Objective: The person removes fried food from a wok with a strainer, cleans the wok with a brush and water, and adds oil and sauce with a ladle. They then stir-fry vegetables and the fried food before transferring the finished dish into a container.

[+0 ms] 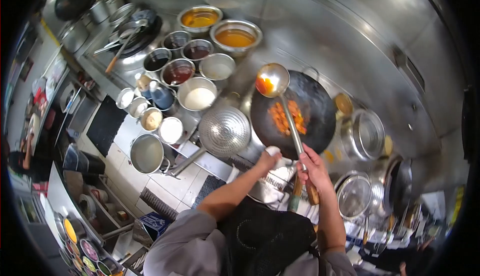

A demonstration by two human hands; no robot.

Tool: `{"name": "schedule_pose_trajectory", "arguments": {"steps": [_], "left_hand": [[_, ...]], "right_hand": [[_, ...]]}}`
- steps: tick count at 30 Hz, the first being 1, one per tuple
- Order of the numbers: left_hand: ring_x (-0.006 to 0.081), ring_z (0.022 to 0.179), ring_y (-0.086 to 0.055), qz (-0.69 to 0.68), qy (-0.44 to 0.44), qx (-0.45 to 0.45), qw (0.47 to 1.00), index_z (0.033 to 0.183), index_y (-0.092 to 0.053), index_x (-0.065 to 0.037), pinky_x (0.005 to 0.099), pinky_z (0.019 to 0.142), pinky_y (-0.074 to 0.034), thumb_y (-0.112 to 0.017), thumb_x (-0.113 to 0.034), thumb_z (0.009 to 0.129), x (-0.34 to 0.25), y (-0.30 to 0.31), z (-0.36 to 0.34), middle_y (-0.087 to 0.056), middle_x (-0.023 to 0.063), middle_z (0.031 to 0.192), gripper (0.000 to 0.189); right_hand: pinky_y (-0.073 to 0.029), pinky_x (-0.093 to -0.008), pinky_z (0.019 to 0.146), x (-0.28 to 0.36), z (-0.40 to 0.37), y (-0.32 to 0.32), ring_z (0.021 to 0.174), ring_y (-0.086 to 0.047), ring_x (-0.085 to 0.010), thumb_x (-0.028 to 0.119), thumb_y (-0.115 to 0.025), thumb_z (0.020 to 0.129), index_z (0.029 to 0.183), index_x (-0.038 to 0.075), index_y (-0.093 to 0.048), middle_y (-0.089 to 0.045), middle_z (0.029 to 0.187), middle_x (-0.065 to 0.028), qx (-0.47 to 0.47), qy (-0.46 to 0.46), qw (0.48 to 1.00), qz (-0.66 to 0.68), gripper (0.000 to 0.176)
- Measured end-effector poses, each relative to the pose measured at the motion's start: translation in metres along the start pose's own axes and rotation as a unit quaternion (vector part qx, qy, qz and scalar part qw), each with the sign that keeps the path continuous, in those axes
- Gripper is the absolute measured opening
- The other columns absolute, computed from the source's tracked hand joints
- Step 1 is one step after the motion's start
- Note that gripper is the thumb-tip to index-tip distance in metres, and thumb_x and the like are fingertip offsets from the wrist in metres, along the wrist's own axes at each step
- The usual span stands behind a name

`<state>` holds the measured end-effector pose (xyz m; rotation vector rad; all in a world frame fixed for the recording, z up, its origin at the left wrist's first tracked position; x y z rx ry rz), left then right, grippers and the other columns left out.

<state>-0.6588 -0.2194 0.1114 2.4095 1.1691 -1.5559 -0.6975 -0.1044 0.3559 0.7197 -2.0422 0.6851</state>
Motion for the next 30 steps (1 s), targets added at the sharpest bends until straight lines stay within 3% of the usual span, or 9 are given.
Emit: {"name": "schedule_pose_trajectory", "arguments": {"steps": [1,2,4,5,9,15,21,28,30], "left_hand": [[0.0214,0.086,-0.064,-0.062,-0.008,0.014,0.998,0.114,-0.057,-0.002,0.0360,0.072,-0.056,-0.064,-0.015,0.089,-0.003,-0.005,-0.002,-0.063,0.0099,0.101,0.029],[0.0236,0.085,-0.066,-0.125,-0.015,0.026,0.992,0.112,-0.056,-0.002,0.0377,0.063,-0.058,-0.065,-0.013,0.087,-0.005,-0.008,-0.005,-0.063,0.0110,0.100,0.029],[0.0271,0.083,-0.066,-0.116,0.091,0.011,0.989,0.112,-0.054,-0.003,0.0411,0.059,-0.060,-0.065,-0.012,0.088,-0.011,-0.011,-0.007,-0.062,0.0132,0.099,0.028],[0.0285,0.082,-0.066,-0.145,0.114,0.026,0.982,0.112,-0.053,-0.005,0.0426,0.060,-0.060,-0.065,-0.011,0.087,-0.011,-0.012,-0.005,-0.061,0.0136,0.099,0.028],[0.0292,0.085,-0.066,-0.147,0.141,0.037,0.978,0.109,-0.052,-0.007,0.0406,0.062,-0.062,-0.065,-0.008,0.085,-0.007,-0.006,0.004,-0.060,0.0126,0.098,0.028],[0.0264,0.067,-0.063,-0.138,0.135,0.005,0.981,0.109,-0.052,-0.005,0.0378,0.053,-0.058,-0.060,-0.008,0.088,-0.021,-0.010,-0.008,-0.060,0.0130,0.089,0.023],[0.0258,0.062,-0.064,-0.153,0.082,0.018,0.985,0.108,-0.052,-0.007,0.0324,0.045,-0.050,-0.055,-0.014,0.091,-0.041,-0.031,-0.057,-0.067,0.0177,0.093,0.019],[0.0227,0.067,-0.063,-0.162,0.092,-0.017,0.982,0.104,-0.053,-0.006,0.0317,0.050,-0.052,-0.053,-0.014,0.092,-0.024,-0.047,-0.097,-0.061,0.0111,0.086,0.014],[0.0239,0.068,-0.064,-0.168,0.086,-0.019,0.982,0.104,-0.053,-0.006,0.0322,0.052,-0.052,-0.054,-0.014,0.091,-0.029,-0.042,-0.116,-0.061,0.0119,0.085,0.016]], "right_hand": [[-0.039,-0.0254,0.040,-0.011,-0.008,0.029,0.046,-0.043,-0.0063,0.024,-0.056,0.100,0.148,0.010,-0.038,-0.050,0.068,-0.0004,-0.054,0.042,0.990,-0.126,0.053],[-0.048,-0.0367,0.049,-0.015,-0.015,0.053,0.052,-0.060,-0.0223,0.021,-0.056,0.098,0.145,0.006,-0.041,-0.062,0.073,-0.0121,-0.115,0.078,0.934,-0.329,0.051],[-0.052,-0.0484,0.067,-0.034,-0.007,0.100,0.075,-0.067,-0.0444,0.018,-0.056,0.096,0.142,0.004,-0.044,-0.067,0.089,-0.0290,-0.189,0.255,0.782,-0.537,0.050],[-0.048,-0.0547,0.081,-0.038,-0.003,0.112,0.094,-0.059,-0.0541,0.017,-0.057,0.094,0.141,0.003,-0.044,-0.061,0.101,-0.0368,-0.203,0.227,0.807,-0.505,0.051],[-0.047,-0.0527,0.089,-0.057,0.036,0.139,0.104,-0.059,-0.0494,0.020,-0.057,0.095,0.144,0.006,-0.041,-0.062,0.110,-0.0342,-0.234,0.145,0.813,-0.513,0.053],[-0.052,-0.0505,0.084,-0.059,0.030,0.159,0.096,-0.064,-0.0403,0.025,-0.058,0.094,0.145,0.030,-0.042,-0.064,0.107,-0.0204,-0.120,0.156,0.713,-0.673,0.054],[-0.052,-0.0511,0.081,-0.052,-0.046,0.214,0.093,-0.064,-0.0425,0.023,-0.058,0.094,0.145,0.026,-0.042,-0.065,0.102,-0.0219,-0.179,0.149,0.681,-0.695,0.054],[-0.049,-0.0434,0.089,-0.054,-0.113,0.177,0.101,-0.062,-0.0457,0.019,-0.059,0.095,0.138,0.008,-0.051,-0.063,0.115,-0.0280,-0.185,0.142,0.842,-0.486,0.046],[-0.051,-0.0414,0.086,-0.024,-0.143,0.160,0.095,-0.067,-0.0383,0.021,-0.061,0.095,0.138,0.009,-0.051,-0.066,0.112,-0.0258,-0.132,0.099,0.826,-0.539,0.046]]}}
Point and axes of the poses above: each hand's wrist, its own z-axis towards the middle knuckle, its own y-axis out of the back of the hand, x = y × z, the point moved 4 cm from there along z, towards the middle knuckle
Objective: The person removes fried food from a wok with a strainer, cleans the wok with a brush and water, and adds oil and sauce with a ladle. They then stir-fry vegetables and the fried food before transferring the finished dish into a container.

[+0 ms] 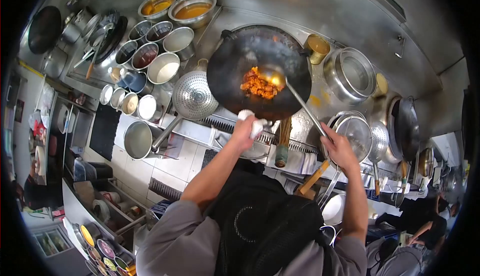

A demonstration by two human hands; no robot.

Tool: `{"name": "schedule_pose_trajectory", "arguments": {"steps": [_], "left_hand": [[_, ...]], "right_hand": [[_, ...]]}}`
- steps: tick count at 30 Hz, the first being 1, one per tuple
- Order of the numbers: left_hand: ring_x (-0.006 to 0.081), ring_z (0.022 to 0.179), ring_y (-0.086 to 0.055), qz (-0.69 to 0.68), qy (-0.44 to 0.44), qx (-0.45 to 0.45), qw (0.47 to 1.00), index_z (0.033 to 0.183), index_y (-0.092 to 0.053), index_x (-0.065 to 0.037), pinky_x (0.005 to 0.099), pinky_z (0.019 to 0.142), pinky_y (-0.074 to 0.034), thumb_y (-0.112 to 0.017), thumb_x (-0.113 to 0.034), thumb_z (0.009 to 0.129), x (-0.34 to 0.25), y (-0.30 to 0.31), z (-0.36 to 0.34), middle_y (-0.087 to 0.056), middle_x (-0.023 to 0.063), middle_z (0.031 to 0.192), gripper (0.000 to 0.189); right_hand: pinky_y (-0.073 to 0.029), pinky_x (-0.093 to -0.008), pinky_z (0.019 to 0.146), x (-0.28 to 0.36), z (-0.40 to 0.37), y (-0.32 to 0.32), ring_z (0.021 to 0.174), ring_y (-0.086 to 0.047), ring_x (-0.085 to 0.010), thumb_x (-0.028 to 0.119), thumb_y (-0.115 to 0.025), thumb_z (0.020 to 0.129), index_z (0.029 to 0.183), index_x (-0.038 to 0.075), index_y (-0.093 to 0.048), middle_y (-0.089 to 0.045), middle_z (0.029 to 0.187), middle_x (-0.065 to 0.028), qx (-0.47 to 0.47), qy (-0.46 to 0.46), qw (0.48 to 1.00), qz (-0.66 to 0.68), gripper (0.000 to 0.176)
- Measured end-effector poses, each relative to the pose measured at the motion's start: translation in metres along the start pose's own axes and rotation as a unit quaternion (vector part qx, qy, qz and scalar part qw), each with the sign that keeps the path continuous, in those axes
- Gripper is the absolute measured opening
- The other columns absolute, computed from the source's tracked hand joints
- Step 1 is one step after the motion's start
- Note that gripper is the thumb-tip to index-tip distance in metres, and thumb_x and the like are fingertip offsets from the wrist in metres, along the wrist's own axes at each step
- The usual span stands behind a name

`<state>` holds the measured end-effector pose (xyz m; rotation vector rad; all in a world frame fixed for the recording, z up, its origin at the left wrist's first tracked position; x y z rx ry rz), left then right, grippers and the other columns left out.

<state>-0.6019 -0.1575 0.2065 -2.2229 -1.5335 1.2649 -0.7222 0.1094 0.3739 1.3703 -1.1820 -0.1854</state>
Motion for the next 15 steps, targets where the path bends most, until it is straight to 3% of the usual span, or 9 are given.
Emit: {"name": "schedule_pose_trajectory", "arguments": {"steps": [2,4,5,6,7,8,10,11,15], "left_hand": [[0.0235,0.067,-0.064,-0.005,0.036,0.028,0.999,0.104,-0.053,-0.005,0.0311,0.051,-0.051,-0.054,-0.015,0.091,-0.014,-0.013,-0.063,-0.061,0.0112,0.085,0.016],[0.0235,0.067,-0.064,0.002,0.037,0.026,0.999,0.107,-0.054,-0.006,0.0297,0.045,-0.047,-0.052,-0.019,0.095,-0.006,-0.013,-0.079,-0.064,0.0136,0.091,0.018],[0.0237,0.068,-0.065,0.011,0.026,-0.009,1.000,0.107,-0.054,-0.006,0.0304,0.045,-0.048,-0.051,-0.021,0.097,-0.007,-0.019,-0.077,-0.066,0.0138,0.093,0.019],[0.0231,0.068,-0.065,-0.003,0.034,-0.007,0.999,0.106,-0.054,-0.005,0.0307,0.046,-0.049,-0.052,-0.022,0.097,-0.004,-0.024,-0.061,-0.066,0.0122,0.091,0.019],[0.0230,0.067,-0.064,-0.015,0.010,0.019,1.000,0.103,-0.055,-0.005,0.0304,0.047,-0.049,-0.053,-0.021,0.096,-0.002,-0.026,-0.041,-0.064,0.0117,0.087,0.018],[0.0234,0.067,-0.063,-0.031,0.024,-0.019,0.999,0.098,-0.054,-0.005,0.0297,0.048,-0.049,-0.053,-0.020,0.094,-0.008,-0.036,-0.038,-0.062,0.0113,0.083,0.016],[0.0250,0.073,-0.064,0.005,-0.002,0.039,0.999,0.102,-0.052,-0.005,0.0307,0.051,-0.049,-0.055,-0.019,0.093,0.009,-0.016,-0.008,-0.063,0.0127,0.089,0.017],[0.0246,0.074,-0.064,0.024,-0.029,0.048,0.998,0.105,-0.051,-0.006,0.0310,0.051,-0.049,-0.056,-0.019,0.092,0.021,-0.002,-0.008,-0.063,0.0130,0.092,0.018],[0.0228,0.077,-0.065,0.110,-0.035,0.058,0.992,0.119,-0.047,-0.007,0.0311,0.052,-0.051,-0.058,-0.018,0.090,0.069,0.068,-0.011,-0.063,0.0128,0.101,0.032]], "right_hand": [[-0.051,-0.0399,0.081,0.011,-0.032,0.031,0.087,-0.069,-0.0291,0.023,-0.060,0.096,0.138,0.011,-0.053,-0.069,0.107,-0.0217,0.077,0.015,0.996,0.038,0.045],[-0.052,-0.0381,0.080,0.019,-0.049,0.052,0.087,-0.068,-0.0250,0.023,-0.060,0.096,0.138,0.011,-0.054,-0.070,0.109,-0.0184,0.206,-0.056,0.976,0.035,0.044],[-0.052,-0.0383,0.082,0.006,-0.047,0.048,0.086,-0.068,-0.0273,0.023,-0.060,0.096,0.138,0.012,-0.054,-0.068,0.116,-0.0172,0.214,-0.004,0.977,0.020,0.044],[-0.051,-0.0382,0.084,0.006,-0.041,0.041,0.090,-0.069,-0.0283,0.024,-0.059,0.096,0.138,0.012,-0.054,-0.066,0.122,-0.0177,0.176,0.059,0.983,0.007,0.044],[-0.050,-0.0388,0.087,0.009,-0.030,0.033,0.098,-0.068,-0.0316,0.022,-0.059,0.095,0.137,0.011,-0.055,-0.064,0.123,-0.0190,0.172,0.044,0.984,0.015,0.043],[-0.048,-0.0384,0.090,0.020,-0.018,0.023,0.107,-0.065,-0.0334,0.019,-0.060,0.094,0.137,0.010,-0.054,-0.063,0.121,-0.0210,0.183,-0.047,0.982,-0.024,0.044],[-0.050,-0.0416,0.083,-0.002,0.007,-0.018,0.096,-0.066,-0.0386,0.019,-0.058,0.095,0.137,0.012,-0.053,-0.066,0.110,-0.0226,0.024,0.079,0.997,-0.001,0.043],[-0.050,-0.0455,0.079,-0.002,0.018,-0.033,0.090,-0.065,-0.0417,0.019,-0.057,0.095,0.136,0.014,-0.055,-0.067,0.103,-0.0243,0.017,0.025,0.999,-0.025,0.041],[-0.049,-0.0496,0.076,0.004,0.012,-0.057,0.086,-0.063,-0.0436,0.019,-0.057,0.095,0.137,0.016,-0.054,-0.066,0.096,-0.0276,-0.076,0.041,0.995,-0.040,0.042]]}}
Point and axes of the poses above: each hand's wrist, its own z-axis towards the middle knuckle, its own y-axis out of the back of the hand, x = y × z, the point moved 4 cm from there along z, towards the middle knuckle
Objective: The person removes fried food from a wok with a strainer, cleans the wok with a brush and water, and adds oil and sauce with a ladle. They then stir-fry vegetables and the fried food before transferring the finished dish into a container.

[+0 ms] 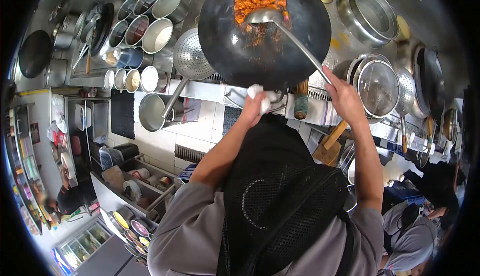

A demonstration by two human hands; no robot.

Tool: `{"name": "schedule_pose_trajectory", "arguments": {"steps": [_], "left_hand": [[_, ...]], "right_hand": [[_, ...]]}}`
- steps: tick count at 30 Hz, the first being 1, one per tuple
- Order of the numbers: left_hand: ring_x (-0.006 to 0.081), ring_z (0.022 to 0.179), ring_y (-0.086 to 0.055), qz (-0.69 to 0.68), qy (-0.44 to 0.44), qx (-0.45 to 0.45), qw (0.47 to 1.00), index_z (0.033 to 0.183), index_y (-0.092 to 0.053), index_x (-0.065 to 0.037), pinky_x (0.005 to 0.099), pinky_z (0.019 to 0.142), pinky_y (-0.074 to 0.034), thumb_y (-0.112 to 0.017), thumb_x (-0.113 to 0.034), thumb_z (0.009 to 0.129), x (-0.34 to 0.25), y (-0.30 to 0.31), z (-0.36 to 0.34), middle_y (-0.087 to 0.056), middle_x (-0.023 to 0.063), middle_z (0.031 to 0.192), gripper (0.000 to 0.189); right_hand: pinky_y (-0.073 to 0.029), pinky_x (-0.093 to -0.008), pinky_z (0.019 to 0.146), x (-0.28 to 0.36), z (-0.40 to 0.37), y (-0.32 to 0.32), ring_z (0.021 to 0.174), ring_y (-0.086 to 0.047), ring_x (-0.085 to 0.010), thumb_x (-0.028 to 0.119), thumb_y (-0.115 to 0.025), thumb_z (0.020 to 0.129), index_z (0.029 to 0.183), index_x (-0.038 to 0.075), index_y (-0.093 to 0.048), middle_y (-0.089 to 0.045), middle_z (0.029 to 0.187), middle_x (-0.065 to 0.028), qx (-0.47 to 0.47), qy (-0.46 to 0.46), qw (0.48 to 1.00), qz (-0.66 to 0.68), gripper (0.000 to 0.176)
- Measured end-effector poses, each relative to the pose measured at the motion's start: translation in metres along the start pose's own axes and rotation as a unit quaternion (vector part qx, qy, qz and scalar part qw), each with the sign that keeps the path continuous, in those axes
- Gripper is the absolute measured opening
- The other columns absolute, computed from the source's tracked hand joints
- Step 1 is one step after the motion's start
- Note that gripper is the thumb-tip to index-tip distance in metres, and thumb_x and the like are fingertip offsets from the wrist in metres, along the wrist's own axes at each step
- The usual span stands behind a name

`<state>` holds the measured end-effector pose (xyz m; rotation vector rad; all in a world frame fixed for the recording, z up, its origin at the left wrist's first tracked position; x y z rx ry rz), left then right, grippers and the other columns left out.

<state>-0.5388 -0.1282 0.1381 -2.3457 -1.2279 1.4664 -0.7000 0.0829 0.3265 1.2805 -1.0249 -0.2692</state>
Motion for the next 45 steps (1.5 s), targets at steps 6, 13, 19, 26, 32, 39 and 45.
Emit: {"name": "schedule_pose_trajectory", "arguments": {"steps": [6,13,19,26,32,39,45], "left_hand": [[0.0251,0.072,-0.065,-0.034,0.050,-0.055,0.997,0.108,-0.052,-0.004,0.0307,0.051,-0.051,-0.056,-0.013,0.090,-0.073,-0.045,-0.035,-0.064,0.0157,0.093,0.021],[0.0229,0.070,-0.066,-0.016,0.101,-0.015,0.995,0.123,-0.046,-0.010,0.0280,0.043,-0.048,-0.048,-0.017,0.097,-0.088,-0.045,-0.074,-0.067,0.0159,0.099,0.027],[0.0266,0.073,-0.067,-0.113,0.061,-0.026,0.991,0.106,-0.051,-0.004,0.0301,0.048,-0.048,-0.054,-0.017,0.095,-0.097,-0.061,0.010,-0.065,0.0150,0.090,0.018],[0.0193,0.074,-0.065,-0.006,0.015,-0.036,0.999,0.119,-0.047,-0.005,0.0277,0.047,-0.051,-0.053,-0.014,0.095,-0.001,0.012,-0.038,-0.062,0.0130,0.099,0.026],[0.0210,0.067,-0.064,-0.037,0.064,-0.054,0.996,0.107,-0.054,-0.003,0.0287,0.045,-0.046,-0.056,-0.014,0.092,-0.096,-0.039,-0.035,-0.065,0.0147,0.090,0.019],[0.0240,0.074,-0.067,-0.024,0.091,0.027,0.995,0.120,-0.048,-0.002,0.0282,0.045,-0.048,-0.051,-0.014,0.095,-0.094,-0.049,-0.104,-0.066,0.0158,0.100,0.027],[0.0257,0.072,-0.067,-0.080,0.050,-0.027,0.995,0.111,-0.051,-0.001,0.0305,0.047,-0.048,-0.053,-0.015,0.094,-0.102,-0.053,-0.010,-0.066,0.0179,0.098,0.022]], "right_hand": [[-0.050,-0.0434,0.080,0.002,-0.045,0.044,0.085,-0.066,-0.0385,0.018,-0.059,0.094,0.139,0.014,-0.052,-0.066,0.105,-0.0254,0.131,0.021,0.986,0.102,0.046],[-0.045,-0.0321,0.062,0.014,-0.041,0.125,0.064,-0.049,-0.0135,0.013,-0.060,0.094,0.140,0.013,-0.052,-0.059,0.077,-0.0095,0.319,-0.114,0.935,0.104,0.047],[-0.052,-0.0413,0.080,0.000,0.014,0.067,0.087,-0.070,-0.0342,0.017,-0.060,0.095,0.138,0.011,-0.053,-0.069,0.106,-0.0226,0.165,0.053,0.985,0.021,0.045],[-0.052,-0.0435,0.085,-0.010,-0.018,0.003,0.098,-0.066,-0.0404,0.015,-0.062,0.093,0.138,0.015,-0.053,-0.065,0.113,-0.0250,0.061,-0.014,0.998,0.014,0.046],[-0.051,-0.0400,0.078,0.029,-0.021,0.062,0.081,-0.068,-0.0315,0.015,-0.063,0.092,0.139,0.016,-0.053,-0.069,0.104,-0.0203,0.213,-0.061,0.972,0.074,0.048],[-0.049,-0.0362,0.073,0.026,-0.033,0.120,0.071,-0.064,-0.0209,0.016,-0.063,0.093,0.140,0.018,-0.053,-0.069,0.086,-0.0186,0.347,-0.135,0.925,0.074,0.048],[-0.051,-0.0416,0.080,0.006,0.008,0.048,0.088,-0.067,-0.0373,0.017,-0.061,0.093,0.138,0.016,-0.054,-0.068,0.101,-0.0226,0.183,-0.026,0.981,0.054,0.045]]}}
Point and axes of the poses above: each hand's wrist, its own z-axis towards the middle knuckle, its own y-axis out of the back of the hand, x = y × z, the point moved 4 cm from there along z, towards the middle knuckle
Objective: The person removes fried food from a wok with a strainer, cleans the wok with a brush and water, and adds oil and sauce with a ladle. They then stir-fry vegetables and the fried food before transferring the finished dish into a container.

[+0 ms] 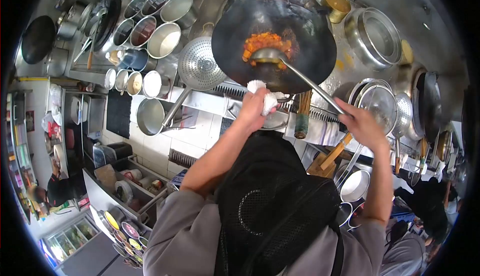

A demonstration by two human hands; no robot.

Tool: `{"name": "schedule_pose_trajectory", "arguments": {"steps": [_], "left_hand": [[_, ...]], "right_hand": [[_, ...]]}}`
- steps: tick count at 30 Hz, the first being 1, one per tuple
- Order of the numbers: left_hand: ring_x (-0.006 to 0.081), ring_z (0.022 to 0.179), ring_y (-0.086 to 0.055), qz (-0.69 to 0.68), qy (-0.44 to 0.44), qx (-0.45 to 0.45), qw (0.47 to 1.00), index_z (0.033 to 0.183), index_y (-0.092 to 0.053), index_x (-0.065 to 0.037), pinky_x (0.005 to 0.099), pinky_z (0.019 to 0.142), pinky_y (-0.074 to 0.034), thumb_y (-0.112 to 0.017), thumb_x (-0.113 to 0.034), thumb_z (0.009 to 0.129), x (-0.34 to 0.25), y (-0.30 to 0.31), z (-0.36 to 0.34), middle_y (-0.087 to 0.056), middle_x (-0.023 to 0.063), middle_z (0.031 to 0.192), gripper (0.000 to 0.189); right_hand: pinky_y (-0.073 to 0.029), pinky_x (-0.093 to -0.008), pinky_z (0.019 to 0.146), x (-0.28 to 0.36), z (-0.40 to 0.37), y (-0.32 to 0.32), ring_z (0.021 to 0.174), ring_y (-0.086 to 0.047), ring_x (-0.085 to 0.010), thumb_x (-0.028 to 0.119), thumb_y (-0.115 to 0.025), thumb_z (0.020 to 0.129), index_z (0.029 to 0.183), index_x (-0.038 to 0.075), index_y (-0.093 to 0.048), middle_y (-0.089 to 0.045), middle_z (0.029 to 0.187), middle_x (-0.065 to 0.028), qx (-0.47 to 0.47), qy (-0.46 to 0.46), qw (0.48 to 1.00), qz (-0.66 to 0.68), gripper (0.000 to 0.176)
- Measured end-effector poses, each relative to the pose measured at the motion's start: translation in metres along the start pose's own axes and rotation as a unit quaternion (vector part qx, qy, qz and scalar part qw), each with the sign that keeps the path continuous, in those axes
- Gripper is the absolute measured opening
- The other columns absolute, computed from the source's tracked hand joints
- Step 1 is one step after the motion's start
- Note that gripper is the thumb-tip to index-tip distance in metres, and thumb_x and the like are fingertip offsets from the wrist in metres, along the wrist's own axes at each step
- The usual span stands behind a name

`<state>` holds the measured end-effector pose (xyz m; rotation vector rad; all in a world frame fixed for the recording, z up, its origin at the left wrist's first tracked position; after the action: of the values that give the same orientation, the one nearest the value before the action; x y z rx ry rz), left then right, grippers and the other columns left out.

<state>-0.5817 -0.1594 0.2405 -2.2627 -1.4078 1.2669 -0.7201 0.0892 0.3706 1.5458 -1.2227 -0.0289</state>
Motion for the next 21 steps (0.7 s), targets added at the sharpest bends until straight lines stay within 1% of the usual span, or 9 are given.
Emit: {"name": "schedule_pose_trajectory", "arguments": {"steps": [2,5,9,13,14,16,18,20,21], "left_hand": [[0.0257,0.072,-0.066,0.045,-0.030,-0.024,0.998,0.110,-0.051,-0.001,0.0308,0.047,-0.048,-0.053,-0.015,0.094,0.030,0.013,0.007,-0.065,0.0174,0.098,0.022],[0.0229,0.075,-0.067,0.085,-0.029,0.011,0.996,0.121,-0.047,-0.005,0.0284,0.047,-0.050,-0.052,-0.015,0.093,0.082,0.066,-0.002,-0.065,0.0165,0.099,0.030],[0.0222,0.075,-0.067,0.103,0.025,0.017,0.994,0.118,-0.049,-0.002,0.0278,0.043,-0.049,-0.053,-0.012,0.091,0.051,0.038,-0.044,-0.064,0.0164,0.097,0.029],[0.0245,0.073,-0.066,-0.018,-0.004,0.032,0.999,0.105,-0.055,0.001,0.0348,0.062,-0.054,-0.057,-0.016,0.092,0.020,0.008,-0.022,-0.064,0.0159,0.097,0.021],[0.0255,0.073,-0.066,-0.071,0.010,-0.054,0.996,0.111,-0.053,0.000,0.0319,0.054,-0.052,-0.056,-0.015,0.092,0.015,0.002,-0.044,-0.064,0.0168,0.100,0.024],[0.0240,0.067,-0.066,0.024,0.067,-0.006,0.997,0.117,-0.051,-0.003,0.0297,0.048,-0.050,-0.051,-0.016,0.095,0.000,0.019,-0.083,-0.066,0.0160,0.095,0.025],[0.0245,0.068,-0.066,0.058,0.074,-0.011,0.996,0.114,-0.050,-0.002,0.0274,0.047,-0.049,-0.049,-0.018,0.097,-0.011,0.018,-0.094,-0.067,0.0162,0.093,0.024],[0.0271,0.072,-0.066,0.001,0.073,-0.027,0.997,0.114,-0.047,-0.002,0.0273,0.043,-0.047,-0.052,-0.017,0.095,-0.021,0.010,-0.065,-0.064,0.0176,0.094,0.024],[0.0270,0.072,-0.066,-0.005,0.057,-0.037,0.998,0.108,-0.049,0.000,0.0280,0.044,-0.047,-0.054,-0.018,0.096,-0.028,-0.008,-0.053,-0.063,0.0160,0.090,0.022]], "right_hand": [[-0.052,-0.0461,0.077,-0.017,0.025,-0.041,0.089,-0.066,-0.0409,0.018,-0.060,0.094,0.138,0.019,-0.054,-0.068,0.103,-0.0221,-0.113,0.057,0.992,-0.030,0.045],[-0.053,-0.0468,0.076,-0.021,0.010,-0.075,0.089,-0.065,-0.0421,0.019,-0.061,0.093,0.137,0.019,-0.054,-0.067,0.107,-0.0220,-0.142,-0.006,0.988,-0.067,0.045],[-0.052,-0.0448,0.081,0.005,-0.037,-0.042,0.091,-0.066,-0.0408,0.017,-0.062,0.093,0.138,0.019,-0.054,-0.066,0.111,-0.0220,-0.053,0.005,0.999,-0.011,0.046],[-0.050,-0.0388,0.088,0.022,-0.041,-0.011,0.099,-0.068,-0.0361,0.016,-0.063,0.093,0.139,0.017,-0.053,-0.067,0.112,-0.0214,0.025,-0.005,0.997,0.076,0.048],[-0.050,-0.0388,0.088,0.027,-0.045,0.010,0.099,-0.068,-0.0361,0.016,-0.063,0.093,0.139,0.017,-0.053,-0.067,0.112,-0.0214,0.015,0.002,0.998,0.065,0.048],[-0.049,-0.0361,0.088,0.027,-0.070,0.031,0.099,-0.069,-0.0312,0.016,-0.064,0.093,0.139,0.015,-0.053,-0.067,0.113,-0.0219,0.157,-0.081,0.984,0.030,0.048],[-0.049,-0.0376,0.084,0.033,-0.081,0.043,0.088,-0.069,-0.0275,0.015,-0.063,0.093,0.140,0.014,-0.053,-0.068,0.107,-0.0227,0.151,-0.045,0.985,0.072,0.048],[-0.049,-0.0395,0.081,0.045,-0.066,0.053,0.084,-0.067,-0.0288,0.015,-0.063,0.093,0.140,0.015,-0.053,-0.067,0.106,-0.0241,0.152,-0.142,0.978,-0.001,0.048],[-0.049,-0.0400,0.076,0.039,-0.052,0.045,0.078,-0.067,-0.0326,0.016,-0.062,0.093,0.140,0.016,-0.052,-0.067,0.100,-0.0239,0.095,-0.063,0.993,-0.019,0.048]]}}
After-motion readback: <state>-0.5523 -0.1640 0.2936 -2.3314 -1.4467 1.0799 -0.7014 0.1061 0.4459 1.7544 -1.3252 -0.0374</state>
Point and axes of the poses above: each hand's wrist, its own z-axis towards the middle knuckle, its own y-axis out of the back of the hand, x = y × z, the point moved 4 cm from there along z, towards the middle knuckle
